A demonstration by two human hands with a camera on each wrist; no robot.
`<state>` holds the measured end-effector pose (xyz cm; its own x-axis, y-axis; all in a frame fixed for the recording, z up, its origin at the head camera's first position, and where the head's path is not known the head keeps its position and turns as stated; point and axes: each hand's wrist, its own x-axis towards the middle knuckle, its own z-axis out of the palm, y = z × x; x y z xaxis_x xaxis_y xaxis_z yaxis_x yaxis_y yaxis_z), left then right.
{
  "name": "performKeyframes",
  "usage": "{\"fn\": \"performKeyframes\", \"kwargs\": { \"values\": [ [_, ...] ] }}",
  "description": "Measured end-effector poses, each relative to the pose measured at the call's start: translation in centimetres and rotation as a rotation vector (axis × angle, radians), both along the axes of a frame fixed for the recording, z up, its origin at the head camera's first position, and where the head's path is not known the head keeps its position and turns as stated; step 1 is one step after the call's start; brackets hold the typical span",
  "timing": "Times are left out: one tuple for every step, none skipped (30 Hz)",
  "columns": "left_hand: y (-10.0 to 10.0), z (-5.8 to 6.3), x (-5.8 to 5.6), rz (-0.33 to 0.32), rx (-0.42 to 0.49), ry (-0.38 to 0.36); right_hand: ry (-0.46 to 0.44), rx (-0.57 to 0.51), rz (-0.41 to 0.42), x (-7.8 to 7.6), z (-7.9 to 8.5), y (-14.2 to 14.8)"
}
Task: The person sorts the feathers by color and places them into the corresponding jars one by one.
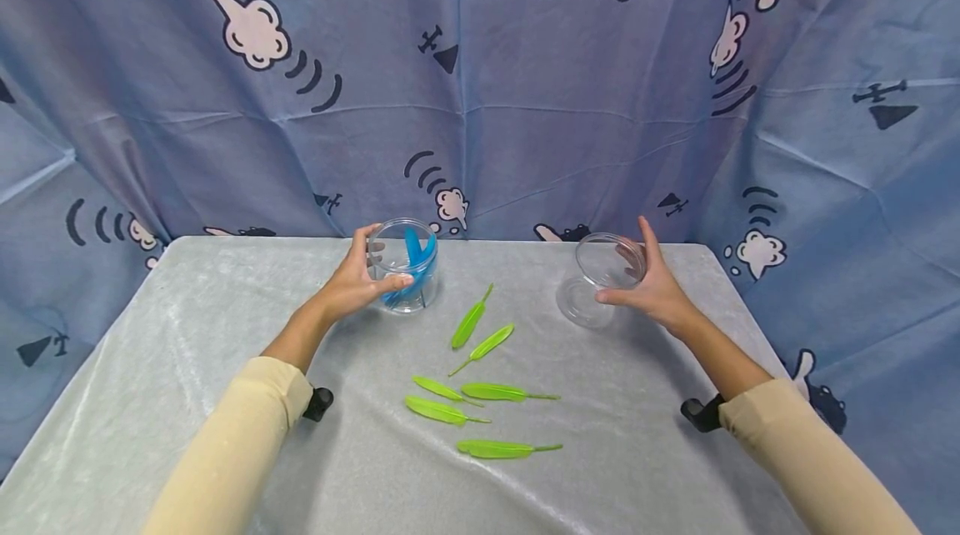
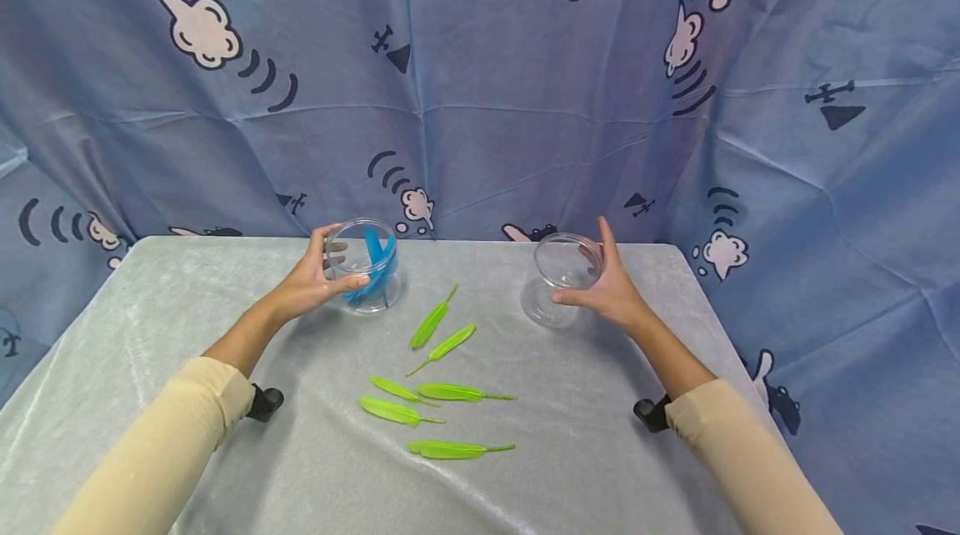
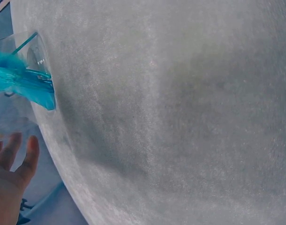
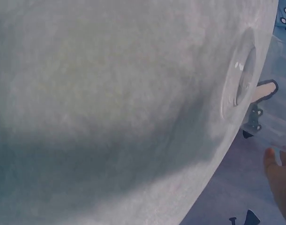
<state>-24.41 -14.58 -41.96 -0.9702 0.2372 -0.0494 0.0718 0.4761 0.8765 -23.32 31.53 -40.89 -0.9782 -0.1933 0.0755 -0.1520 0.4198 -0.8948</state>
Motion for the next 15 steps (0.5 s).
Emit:
{"fn": "performKeyframes", "kwargs": {
  "values": [
    [0.0,0.0,0.0,-0.003,0.002,0.002,0.001,0.004,-0.006,0.0,-0.1,0.0],
    [0.0,0.0,0.0,-0.006,0.005,-0.001,0.000,0.005,-0.012,-0.1,-0.3,0.0],
    [0.0,0.1,0.0,-0.009,0.010,0.000,0.000,0.004,-0.019,-0.1,-0.4,-0.1],
    [0.0,0.1,0.1,-0.010,0.013,0.000,-0.005,0.003,-0.026,-0.2,-0.5,-0.1],
    [0.0,0.1,0.1,-0.011,0.014,0.000,-0.012,0.005,-0.034,-0.2,-0.7,-0.1],
    [0.0,0.0,0.0,-0.010,0.015,-0.002,-0.019,-0.001,-0.040,-0.2,-0.8,-0.2],
    [0.1,0.0,0.0,-0.007,0.013,-0.005,-0.027,-0.010,-0.043,-0.2,-0.9,-0.2],
    [0.1,0.0,0.0,-0.007,0.013,-0.006,-0.037,-0.011,-0.048,-0.2,-1.0,-0.3],
    [0.1,0.0,0.0,-0.007,0.011,-0.002,-0.047,-0.023,-0.046,-0.2,-1.0,-0.3],
    [0.1,-0.1,0.0,-0.008,0.007,0.000,-0.055,-0.028,-0.047,-0.1,-1.1,-0.4],
    [0.1,-0.1,-0.1,-0.006,0.005,-0.001,-0.060,-0.036,-0.045,-0.1,-1.2,-0.5],
    [0.1,-0.1,-0.1,-0.003,0.005,-0.004,-0.062,-0.053,-0.041,-0.1,-1.2,-0.5],
    [0.1,0.0,-0.1,-0.002,0.002,-0.004,-0.064,-0.067,-0.038,-0.1,-1.3,-0.6],
    [0.0,0.0,0.0,-0.003,0.000,-0.004,-0.065,-0.083,-0.036,-0.1,-1.4,-0.6],
    [0.0,0.0,0.0,0.000,-0.002,-0.005,-0.065,-0.105,-0.033,-0.1,-1.4,-0.7]
  ]
}}
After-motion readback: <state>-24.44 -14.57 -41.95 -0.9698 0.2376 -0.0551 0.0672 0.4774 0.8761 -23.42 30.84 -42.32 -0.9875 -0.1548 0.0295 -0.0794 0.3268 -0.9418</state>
